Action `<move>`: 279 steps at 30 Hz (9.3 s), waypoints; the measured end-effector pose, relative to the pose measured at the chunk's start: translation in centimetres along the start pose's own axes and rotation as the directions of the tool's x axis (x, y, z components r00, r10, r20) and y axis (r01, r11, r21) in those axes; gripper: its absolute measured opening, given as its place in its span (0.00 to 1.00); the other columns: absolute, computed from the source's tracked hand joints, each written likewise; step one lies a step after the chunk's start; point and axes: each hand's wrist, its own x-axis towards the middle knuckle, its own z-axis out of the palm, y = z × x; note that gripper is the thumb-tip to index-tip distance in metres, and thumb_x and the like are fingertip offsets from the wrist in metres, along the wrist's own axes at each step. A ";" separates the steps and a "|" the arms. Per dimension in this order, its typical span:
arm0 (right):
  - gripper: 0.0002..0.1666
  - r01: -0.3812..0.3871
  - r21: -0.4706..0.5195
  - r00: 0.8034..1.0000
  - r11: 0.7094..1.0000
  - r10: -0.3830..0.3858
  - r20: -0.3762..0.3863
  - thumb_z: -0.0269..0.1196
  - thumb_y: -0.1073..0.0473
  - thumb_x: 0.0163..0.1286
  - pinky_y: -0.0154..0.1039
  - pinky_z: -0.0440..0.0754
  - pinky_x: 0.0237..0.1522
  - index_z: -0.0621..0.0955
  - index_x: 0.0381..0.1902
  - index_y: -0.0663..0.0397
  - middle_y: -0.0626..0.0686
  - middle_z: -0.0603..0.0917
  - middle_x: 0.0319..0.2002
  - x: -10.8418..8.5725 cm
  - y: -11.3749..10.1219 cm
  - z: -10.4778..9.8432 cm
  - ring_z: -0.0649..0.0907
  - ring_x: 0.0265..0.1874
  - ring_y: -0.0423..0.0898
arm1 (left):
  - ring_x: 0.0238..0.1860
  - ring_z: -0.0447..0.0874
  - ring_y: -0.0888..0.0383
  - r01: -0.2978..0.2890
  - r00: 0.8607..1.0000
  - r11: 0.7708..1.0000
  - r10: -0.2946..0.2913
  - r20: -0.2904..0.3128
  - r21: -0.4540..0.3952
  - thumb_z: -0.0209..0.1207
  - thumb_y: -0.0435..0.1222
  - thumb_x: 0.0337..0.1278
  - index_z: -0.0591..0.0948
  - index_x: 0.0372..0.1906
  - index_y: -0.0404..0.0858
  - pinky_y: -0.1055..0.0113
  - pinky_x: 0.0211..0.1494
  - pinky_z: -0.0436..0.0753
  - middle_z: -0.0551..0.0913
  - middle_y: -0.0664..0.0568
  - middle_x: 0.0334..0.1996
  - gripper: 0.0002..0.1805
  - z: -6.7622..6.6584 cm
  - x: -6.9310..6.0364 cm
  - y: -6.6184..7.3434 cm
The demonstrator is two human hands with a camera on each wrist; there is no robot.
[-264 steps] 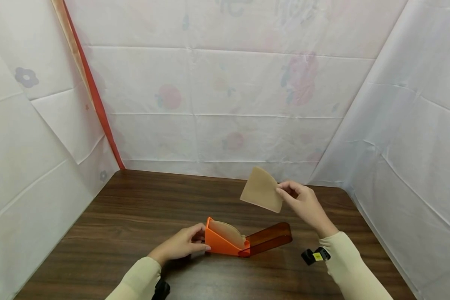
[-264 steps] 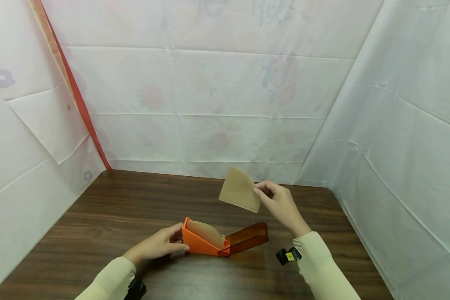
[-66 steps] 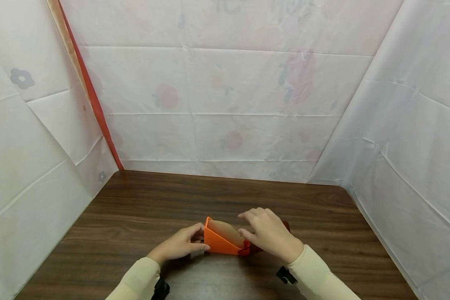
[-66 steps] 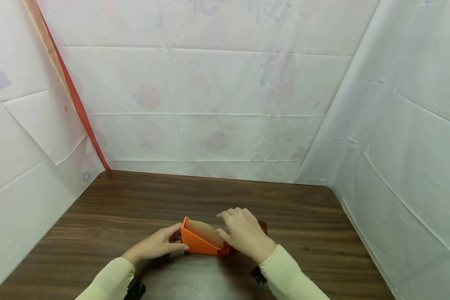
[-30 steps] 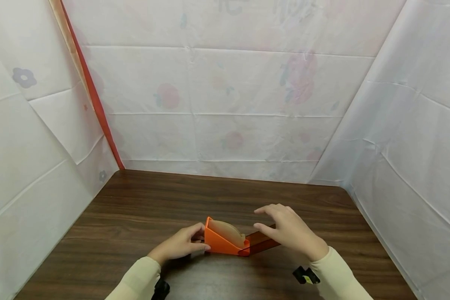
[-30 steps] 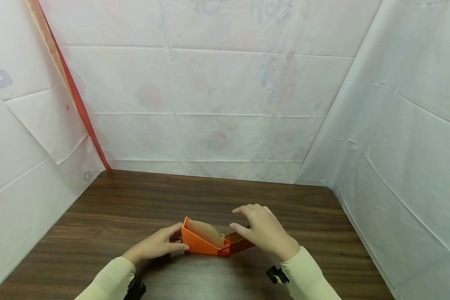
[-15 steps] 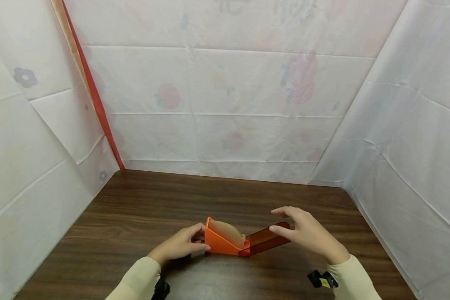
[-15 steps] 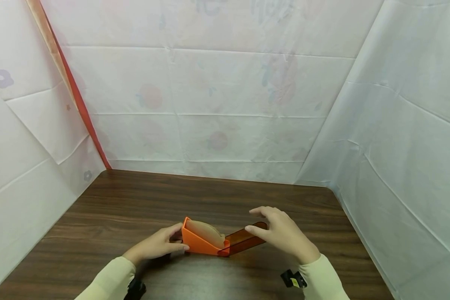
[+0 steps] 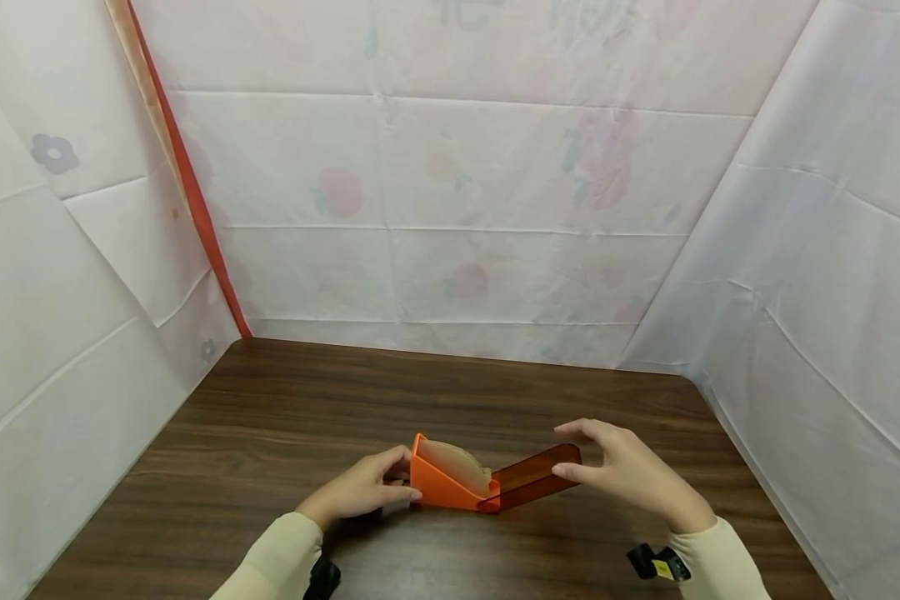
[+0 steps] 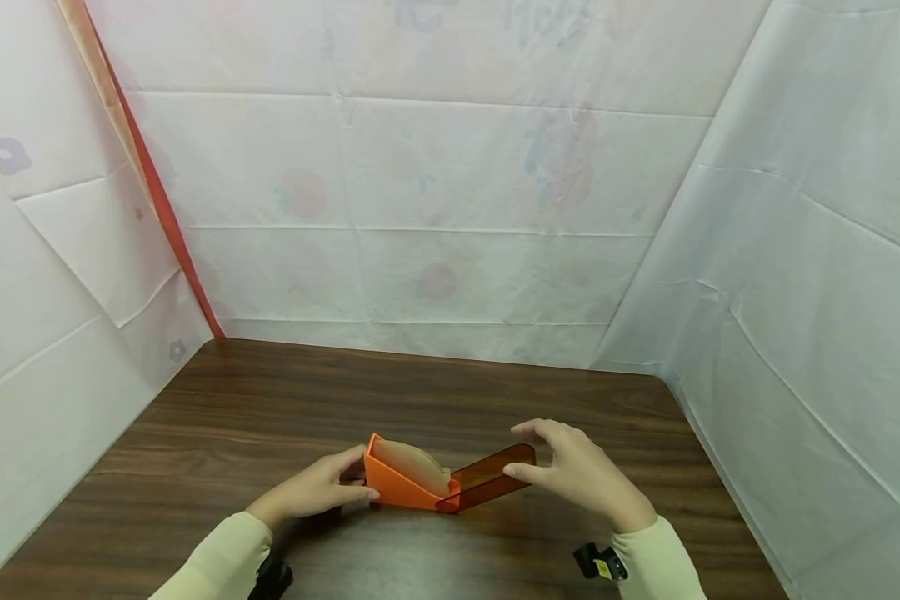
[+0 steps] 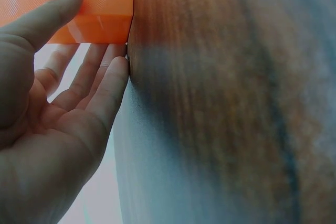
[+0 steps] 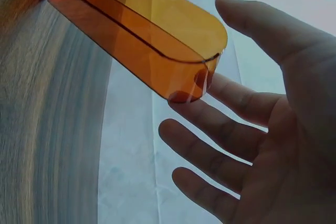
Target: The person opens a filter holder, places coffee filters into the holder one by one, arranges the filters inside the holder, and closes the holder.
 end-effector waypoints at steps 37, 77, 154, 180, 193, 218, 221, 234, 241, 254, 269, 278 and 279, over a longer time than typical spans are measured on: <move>0.25 0.078 0.177 0.989 0.981 -0.098 0.109 0.68 0.44 0.67 0.38 0.84 0.40 0.76 0.57 0.47 0.44 0.84 0.47 -0.7 1.5 0.3 0.83 0.47 0.44 | 0.56 0.81 0.55 0.007 1.000 1.000 -0.007 0.003 -0.015 0.66 0.39 0.65 0.77 0.52 0.44 0.59 0.58 0.80 0.82 0.55 0.52 0.14 0.1 0.0 0.0; 0.25 0.212 0.177 0.976 0.961 -0.218 0.013 0.67 0.43 0.69 0.40 0.83 0.46 0.76 0.59 0.44 0.39 0.84 0.45 2.4 -1.8 2.3 0.83 0.45 0.41 | 0.57 0.81 0.55 0.008 1.000 1.000 -0.008 -0.005 -0.020 0.67 0.39 0.64 0.78 0.51 0.44 0.62 0.58 0.80 0.82 0.54 0.53 0.14 0.1 0.0 -0.2; 0.28 0.386 0.096 0.918 0.918 -0.392 0.054 0.67 0.45 0.70 0.32 0.81 0.45 0.76 0.62 0.51 0.43 0.80 0.52 9.0 -7.0 10.3 0.79 0.44 0.36 | 0.56 0.81 0.55 0.018 1.000 1.000 -0.018 -0.009 0.007 0.67 0.41 0.64 0.77 0.52 0.45 0.59 0.57 0.80 0.82 0.55 0.53 0.15 0.2 0.2 -0.1; 0.28 0.365 0.111 0.923 0.924 -0.375 0.083 0.67 0.47 0.70 0.29 0.80 0.45 0.75 0.63 0.51 0.43 0.79 0.51 9.6 -7.5 11.4 0.79 0.45 0.34 | 0.54 0.82 0.57 0.009 1.000 1.000 -0.008 -0.011 0.020 0.66 0.41 0.65 0.77 0.51 0.44 0.63 0.55 0.81 0.82 0.55 0.50 0.14 0.1 0.2 -0.3; 0.29 0.347 0.114 0.929 0.931 -0.358 0.097 0.66 0.45 0.70 0.29 0.80 0.46 0.74 0.64 0.49 0.43 0.79 0.52 9.6 -7.6 11.3 0.79 0.45 0.34 | 0.54 0.82 0.55 0.004 1.000 1.000 -0.004 0.008 -0.020 0.65 0.39 0.66 0.77 0.52 0.44 0.66 0.53 0.81 0.82 0.54 0.51 0.13 0.1 0.1 0.0; 0.46 0.255 0.112 0.954 0.961 -0.269 0.136 0.64 0.31 0.65 0.41 0.78 0.59 0.69 0.71 0.50 0.43 0.76 0.60 7.9 -5.6 10.0 0.77 0.58 0.39 | 0.51 0.83 0.55 0.004 1.000 0.999 -0.003 0.005 -0.038 0.66 0.38 0.65 0.77 0.53 0.43 0.65 0.52 0.81 0.83 0.55 0.49 0.15 0.1 0.0 0.0; 0.45 0.248 0.117 0.952 0.962 -0.265 0.154 0.65 0.32 0.65 0.43 0.77 0.60 0.69 0.71 0.51 0.47 0.76 0.63 7.4 -5.0 9.8 0.77 0.60 0.41 | 0.52 0.83 0.55 0.001 1.000 0.999 -0.001 0.003 -0.036 0.66 0.38 0.65 0.77 0.52 0.43 0.63 0.54 0.81 0.84 0.55 0.49 0.15 0.2 0.0 0.0; 0.41 0.158 0.037 0.958 0.987 -0.162 0.236 0.72 0.39 0.62 0.45 0.78 0.58 0.73 0.67 0.51 0.46 0.78 0.60 5.5 -1.5 9.7 0.78 0.57 0.44 | 0.55 0.82 0.57 0.007 1.000 1.000 -0.007 0.000 0.010 0.67 0.41 0.64 0.78 0.51 0.45 0.57 0.59 0.79 0.83 0.57 0.50 0.14 0.3 0.2 -0.1; 0.35 0.144 0.008 0.953 0.989 -0.141 0.269 0.74 0.46 0.62 0.43 0.79 0.56 0.76 0.62 0.52 0.45 0.80 0.55 4.9 0.1 10.1 0.79 0.54 0.43 | 0.56 0.81 0.57 0.002 1.000 1.000 -0.002 -0.001 0.024 0.67 0.41 0.64 0.78 0.52 0.46 0.56 0.60 0.79 0.83 0.57 0.51 0.15 0.2 0.2 -0.2; 0.27 0.143 0.009 0.952 0.990 -0.140 0.270 0.72 0.51 0.66 0.43 0.80 0.55 0.78 0.59 0.53 0.45 0.81 0.53 4.6 0.7 10.1 0.80 0.52 0.42 | 0.52 0.83 0.59 -0.020 1.000 0.994 0.021 -0.009 0.110 0.68 0.42 0.63 0.77 0.50 0.48 0.60 0.56 0.81 0.83 0.60 0.49 0.15 0.2 0.6 -0.1; 0.27 0.139 0.042 0.951 0.989 -0.145 0.272 0.71 0.52 0.66 0.42 0.80 0.55 0.78 0.60 0.52 0.44 0.81 0.52 4.5 1.0 10.0 0.80 0.52 0.39 | 0.50 0.83 0.58 -0.021 1.000 0.986 0.023 -0.008 0.166 0.68 0.44 0.62 0.78 0.51 0.47 0.61 0.55 0.82 0.83 0.60 0.47 0.16 0.3 0.9 0.2; 0.29 0.132 0.061 0.949 0.989 -0.144 0.281 0.71 0.51 0.66 0.42 0.80 0.55 0.77 0.61 0.53 0.45 0.81 0.54 4.3 1.3 10.0 0.80 0.53 0.40 | 0.50 0.83 0.60 -0.023 1.000 0.985 0.024 -0.004 0.170 0.68 0.44 0.62 0.77 0.52 0.47 0.63 0.54 0.82 0.83 0.60 0.47 0.17 0.4 0.9 0.4; 0.29 0.129 0.065 0.949 0.989 -0.142 0.282 0.71 0.51 0.66 0.42 0.80 0.55 0.77 0.61 0.53 0.45 0.81 0.54 4.3 1.3 10.0 0.80 0.53 0.40 | 0.50 0.83 0.60 -0.023 1.000 0.985 0.024 -0.002 0.171 0.68 0.44 0.62 0.77 0.52 0.47 0.62 0.54 0.82 0.83 0.60 0.47 0.17 0.4 0.9 0.5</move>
